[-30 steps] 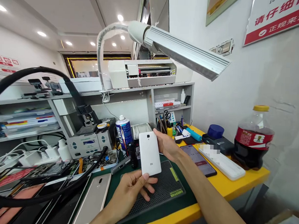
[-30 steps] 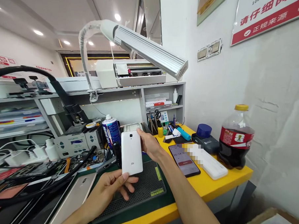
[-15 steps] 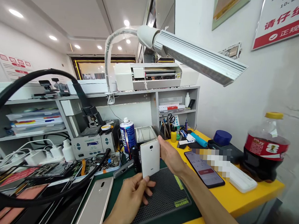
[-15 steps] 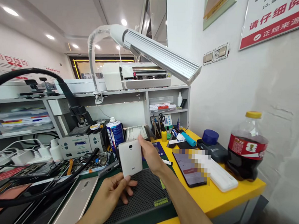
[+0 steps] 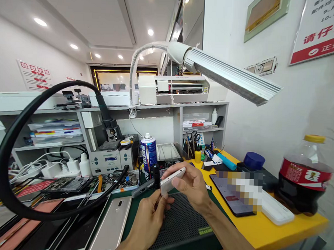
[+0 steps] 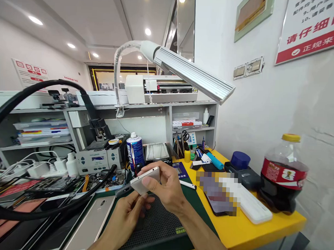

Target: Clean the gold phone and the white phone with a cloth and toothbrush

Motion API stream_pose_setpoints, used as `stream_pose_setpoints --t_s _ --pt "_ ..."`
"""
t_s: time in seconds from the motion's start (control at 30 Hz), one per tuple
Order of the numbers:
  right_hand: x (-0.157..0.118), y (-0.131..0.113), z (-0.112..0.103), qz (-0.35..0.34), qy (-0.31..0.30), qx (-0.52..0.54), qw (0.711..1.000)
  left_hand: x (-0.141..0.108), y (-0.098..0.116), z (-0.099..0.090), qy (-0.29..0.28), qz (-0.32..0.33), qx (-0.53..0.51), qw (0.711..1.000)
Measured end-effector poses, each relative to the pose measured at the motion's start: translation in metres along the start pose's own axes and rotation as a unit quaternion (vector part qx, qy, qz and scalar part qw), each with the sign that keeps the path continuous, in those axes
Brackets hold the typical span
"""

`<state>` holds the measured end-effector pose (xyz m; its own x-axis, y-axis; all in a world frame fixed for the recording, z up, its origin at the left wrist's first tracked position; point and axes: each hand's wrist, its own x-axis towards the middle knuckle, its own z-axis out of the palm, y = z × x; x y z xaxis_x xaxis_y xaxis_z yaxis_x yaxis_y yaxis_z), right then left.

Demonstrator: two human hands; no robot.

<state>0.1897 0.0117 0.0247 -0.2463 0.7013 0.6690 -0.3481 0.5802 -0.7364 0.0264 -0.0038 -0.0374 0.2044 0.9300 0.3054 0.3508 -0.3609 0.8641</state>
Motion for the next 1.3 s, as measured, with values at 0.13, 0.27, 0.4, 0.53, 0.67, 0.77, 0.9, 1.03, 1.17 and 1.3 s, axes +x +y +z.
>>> stream_pose_setpoints --t_s 0.13,0.27,0.4,0.53,0.67,0.77,0.9,1.03,1.17,1.3 --pt "-0.002 -0.005 0.004 0.005 0.000 0.009 1.000 0.000 0.003 -0.001 0.007 0.010 -0.013 1.000" --pt "-0.003 -0.005 0.004 0.021 -0.008 0.001 1.000 0.000 0.006 -0.001 0.010 0.015 0.001 1.000" --pt "-0.005 0.000 0.004 0.021 -0.037 -0.003 0.999 -0.003 0.011 0.000 0.041 0.062 0.036 0.997" --pt "-0.007 0.008 0.012 0.010 -0.067 -0.041 0.997 -0.009 0.014 0.001 0.067 0.153 0.054 0.985" --pt "-0.013 0.011 0.022 -0.048 -0.063 -0.143 0.986 -0.013 0.011 -0.004 0.089 0.212 0.064 0.971" --pt "-0.019 0.011 0.029 -0.067 -0.055 -0.185 0.979 -0.012 0.006 -0.010 0.106 0.261 0.064 0.957" --pt "-0.029 0.015 0.037 -0.074 -0.029 -0.167 0.983 -0.012 0.002 -0.013 0.124 0.304 0.107 0.939" --pt "-0.033 0.014 0.045 -0.018 0.007 -0.124 0.992 -0.011 -0.001 -0.015 0.139 0.339 0.133 0.921" --pt "-0.016 0.011 0.033 0.046 -0.004 -0.121 0.992 -0.010 -0.003 -0.015 0.148 0.324 0.146 0.923" --pt "0.017 0.008 -0.029 0.156 0.115 -0.275 0.942 -0.010 0.001 -0.013 0.158 0.278 0.143 0.937"
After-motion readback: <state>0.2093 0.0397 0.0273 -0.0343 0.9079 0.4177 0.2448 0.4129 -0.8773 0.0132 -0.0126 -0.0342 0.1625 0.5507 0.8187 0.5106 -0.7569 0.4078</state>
